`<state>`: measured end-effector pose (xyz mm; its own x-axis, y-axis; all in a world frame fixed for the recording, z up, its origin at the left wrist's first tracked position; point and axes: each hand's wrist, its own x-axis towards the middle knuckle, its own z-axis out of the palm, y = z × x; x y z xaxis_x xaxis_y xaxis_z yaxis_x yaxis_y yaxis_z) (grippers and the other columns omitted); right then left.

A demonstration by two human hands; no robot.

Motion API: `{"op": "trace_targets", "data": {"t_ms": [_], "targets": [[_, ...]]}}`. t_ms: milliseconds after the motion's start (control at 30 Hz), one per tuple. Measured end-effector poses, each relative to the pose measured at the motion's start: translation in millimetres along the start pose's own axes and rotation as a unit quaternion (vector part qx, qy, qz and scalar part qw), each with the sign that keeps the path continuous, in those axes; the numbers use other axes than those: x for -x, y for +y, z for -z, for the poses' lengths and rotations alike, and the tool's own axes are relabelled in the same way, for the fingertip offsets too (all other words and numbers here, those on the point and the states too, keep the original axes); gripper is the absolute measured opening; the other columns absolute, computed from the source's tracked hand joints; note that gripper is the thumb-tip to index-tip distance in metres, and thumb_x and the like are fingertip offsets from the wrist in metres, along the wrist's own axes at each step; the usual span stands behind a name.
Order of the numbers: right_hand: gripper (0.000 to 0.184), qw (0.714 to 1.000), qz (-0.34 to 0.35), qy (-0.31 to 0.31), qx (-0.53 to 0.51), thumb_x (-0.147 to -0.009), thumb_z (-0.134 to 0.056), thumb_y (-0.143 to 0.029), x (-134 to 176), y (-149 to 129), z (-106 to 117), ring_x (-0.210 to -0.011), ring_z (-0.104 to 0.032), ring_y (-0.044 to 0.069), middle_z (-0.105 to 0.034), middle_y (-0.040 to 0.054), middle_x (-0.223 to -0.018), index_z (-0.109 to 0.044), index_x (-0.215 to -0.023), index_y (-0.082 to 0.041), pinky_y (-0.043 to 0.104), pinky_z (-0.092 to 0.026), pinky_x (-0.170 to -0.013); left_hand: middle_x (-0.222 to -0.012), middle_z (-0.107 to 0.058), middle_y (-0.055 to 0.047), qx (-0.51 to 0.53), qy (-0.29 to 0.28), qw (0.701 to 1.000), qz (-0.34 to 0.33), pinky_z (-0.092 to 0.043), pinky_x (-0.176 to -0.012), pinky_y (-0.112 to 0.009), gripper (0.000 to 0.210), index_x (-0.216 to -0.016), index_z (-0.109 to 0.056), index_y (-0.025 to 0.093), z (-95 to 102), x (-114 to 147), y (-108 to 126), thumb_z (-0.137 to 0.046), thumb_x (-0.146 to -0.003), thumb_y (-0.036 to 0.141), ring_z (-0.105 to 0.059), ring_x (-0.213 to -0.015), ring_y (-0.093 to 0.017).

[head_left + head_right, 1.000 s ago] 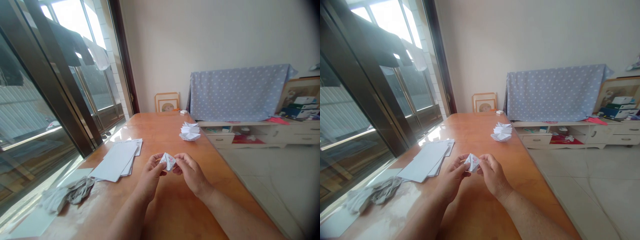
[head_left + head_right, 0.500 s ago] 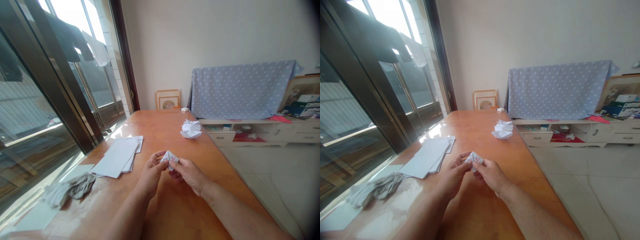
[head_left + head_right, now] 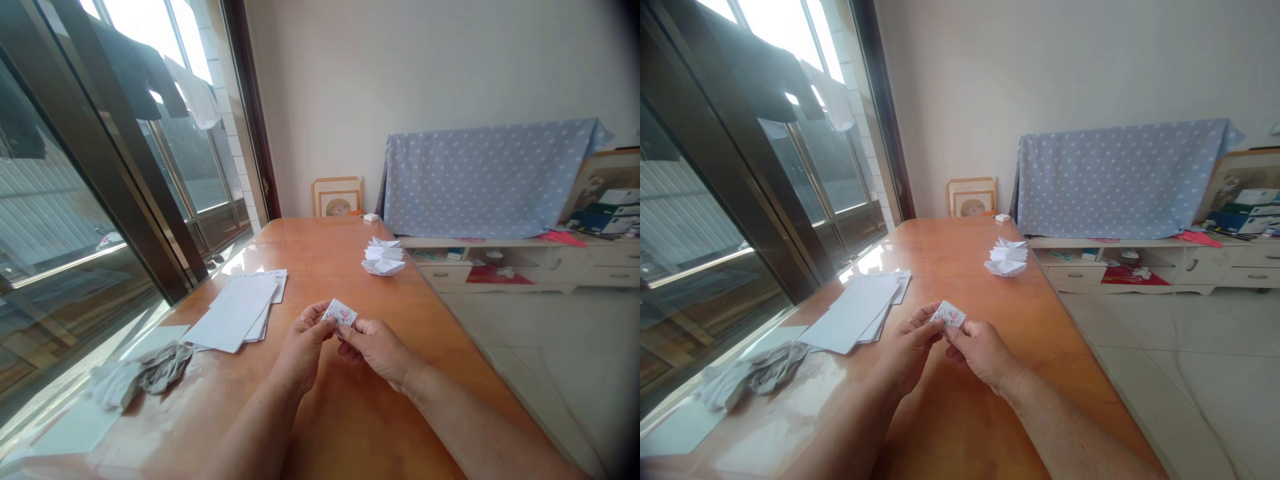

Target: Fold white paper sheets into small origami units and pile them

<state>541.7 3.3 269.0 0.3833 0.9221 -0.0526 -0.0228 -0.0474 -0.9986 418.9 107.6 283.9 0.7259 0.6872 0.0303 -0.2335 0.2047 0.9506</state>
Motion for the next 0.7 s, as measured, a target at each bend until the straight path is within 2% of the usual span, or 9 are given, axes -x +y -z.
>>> {"op": "trace_targets", "data": {"t_ms": [200,367,533,700], "targets": [[0.040,0.996,0.044,-0.019,0.072,-0.091,-0.059,-0.055,-2.8,4.0,0.6,-0.067,-0.063,0.016,-0.069,0.0043,-0.076,-0.067,-0.092,-0.016,0.028,-0.050,-0.065,-0.084,-0.064,-0.004,0.025,-0.007,0.999,0.023,-0.041,-0.069,-0.027,0.026,-0.096,-0.068,0.015,3.0,-1.0,0.8,-0.071,-0.085,0.039,-0.056,-0.072,-0.013],[0.036,0.991,0.065,-0.036,0.111,-0.094,-0.056,-0.050,-1.5,2.7,-1.2,-0.067,-0.063,0.017,-0.068,0.0036,-0.075,-0.066,-0.090,-0.016,0.028,-0.049,-0.064,-0.069,-0.058,-0.003,0.042,-0.014,0.998,0.040,-0.040,-0.065,-0.027,0.032,-0.076,-0.063,0.014,4.8,-1.9,-0.1,-0.068,-0.087,0.044,-0.052,-0.065,-0.013],[0.034,0.994,0.057,-0.057,0.077,-0.095,-0.056,-0.048,0.4,3.9,-4.9,-0.068,-0.062,0.016,-0.068,0.0034,-0.076,-0.066,-0.096,-0.016,0.029,-0.049,-0.065,-0.069,-0.059,-0.003,0.050,0.009,0.998,0.020,-0.041,-0.065,-0.027,0.031,-0.076,-0.064,0.014,2.7,-1.5,0.9,-0.071,-0.085,0.042,-0.052,-0.065,-0.013],[0.034,0.994,0.051,-0.085,0.047,-0.094,-0.057,-0.047,1.6,3.7,-5.5,-0.069,-0.063,0.017,-0.069,0.0052,-0.078,-0.064,-0.087,-0.015,0.030,-0.050,-0.067,-0.069,-0.058,-0.002,0.042,0.029,0.999,-0.002,-0.040,-0.064,-0.026,0.031,-0.077,-0.064,0.014,1.4,-0.6,1.9,-0.073,-0.083,0.043,-0.051,-0.065,-0.013]]}}
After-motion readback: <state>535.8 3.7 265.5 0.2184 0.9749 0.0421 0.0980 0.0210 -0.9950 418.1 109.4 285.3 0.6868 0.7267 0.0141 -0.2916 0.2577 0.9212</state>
